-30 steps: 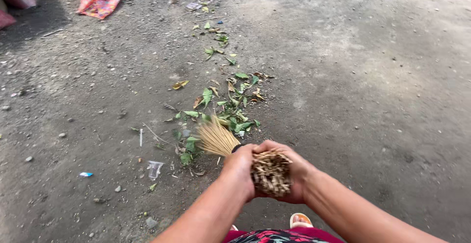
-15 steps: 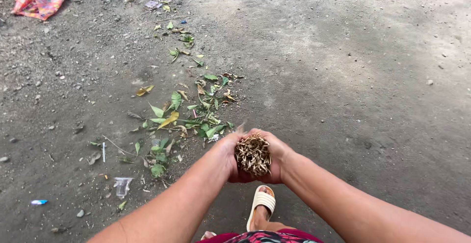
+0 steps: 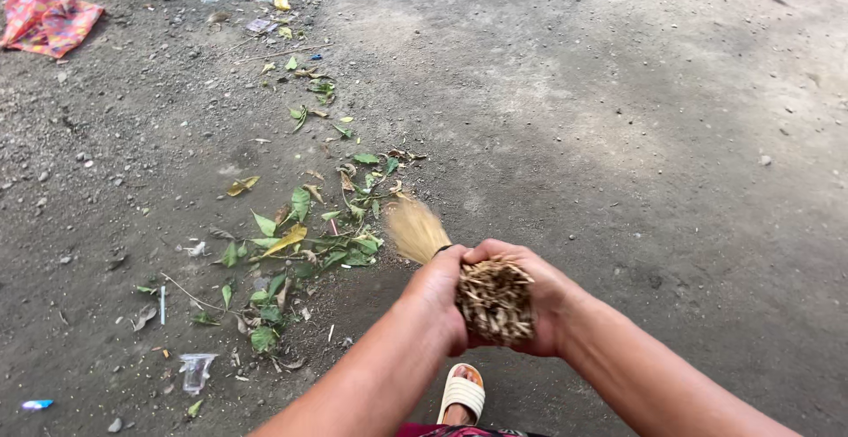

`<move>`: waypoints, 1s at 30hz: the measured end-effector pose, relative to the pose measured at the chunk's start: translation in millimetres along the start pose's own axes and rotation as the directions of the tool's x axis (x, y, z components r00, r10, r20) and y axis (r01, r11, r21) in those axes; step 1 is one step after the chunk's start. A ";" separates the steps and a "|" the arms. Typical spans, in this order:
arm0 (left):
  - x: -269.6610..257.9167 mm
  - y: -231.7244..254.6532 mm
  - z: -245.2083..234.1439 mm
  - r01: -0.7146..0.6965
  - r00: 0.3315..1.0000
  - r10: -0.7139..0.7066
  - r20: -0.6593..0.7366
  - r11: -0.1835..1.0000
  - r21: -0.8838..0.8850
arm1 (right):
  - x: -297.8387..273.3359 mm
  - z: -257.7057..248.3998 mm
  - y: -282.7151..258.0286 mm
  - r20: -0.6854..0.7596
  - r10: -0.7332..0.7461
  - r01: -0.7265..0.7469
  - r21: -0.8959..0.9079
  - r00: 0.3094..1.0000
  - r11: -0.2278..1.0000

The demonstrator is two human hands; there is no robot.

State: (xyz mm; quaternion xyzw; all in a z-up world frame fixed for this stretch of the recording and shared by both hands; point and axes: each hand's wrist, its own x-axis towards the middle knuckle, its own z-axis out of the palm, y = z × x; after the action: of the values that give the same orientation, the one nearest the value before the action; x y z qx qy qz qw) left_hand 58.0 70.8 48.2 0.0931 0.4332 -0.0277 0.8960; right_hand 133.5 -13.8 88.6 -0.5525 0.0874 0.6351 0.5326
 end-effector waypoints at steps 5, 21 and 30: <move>37.3 40.1 -31.8 0.137 0.964 -0.129 -0.232 0.990 0.018 | 67.1 9.0 -1.0 0.018 0.077 -0.076 -0.013 0.997 0.997; 16.5 20.2 27.7 -0.076 0.993 0.071 -0.092 0.995 -0.058 | 12.0 -5.4 -44.9 0.014 0.062 -0.061 -0.055 0.998 0.997; 50.2 44.8 -25.0 -0.083 0.975 0.062 -0.212 0.992 -0.090 | 102.7 -6.5 -18.5 0.298 0.215 -0.207 -0.059 0.930 0.977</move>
State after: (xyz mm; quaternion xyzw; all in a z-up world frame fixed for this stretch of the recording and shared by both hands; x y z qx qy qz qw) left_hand 75.9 121.1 0.2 0.0670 0.5221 0.0364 0.8495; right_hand 170.1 49.0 13.3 -0.4434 0.0551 0.7667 0.4611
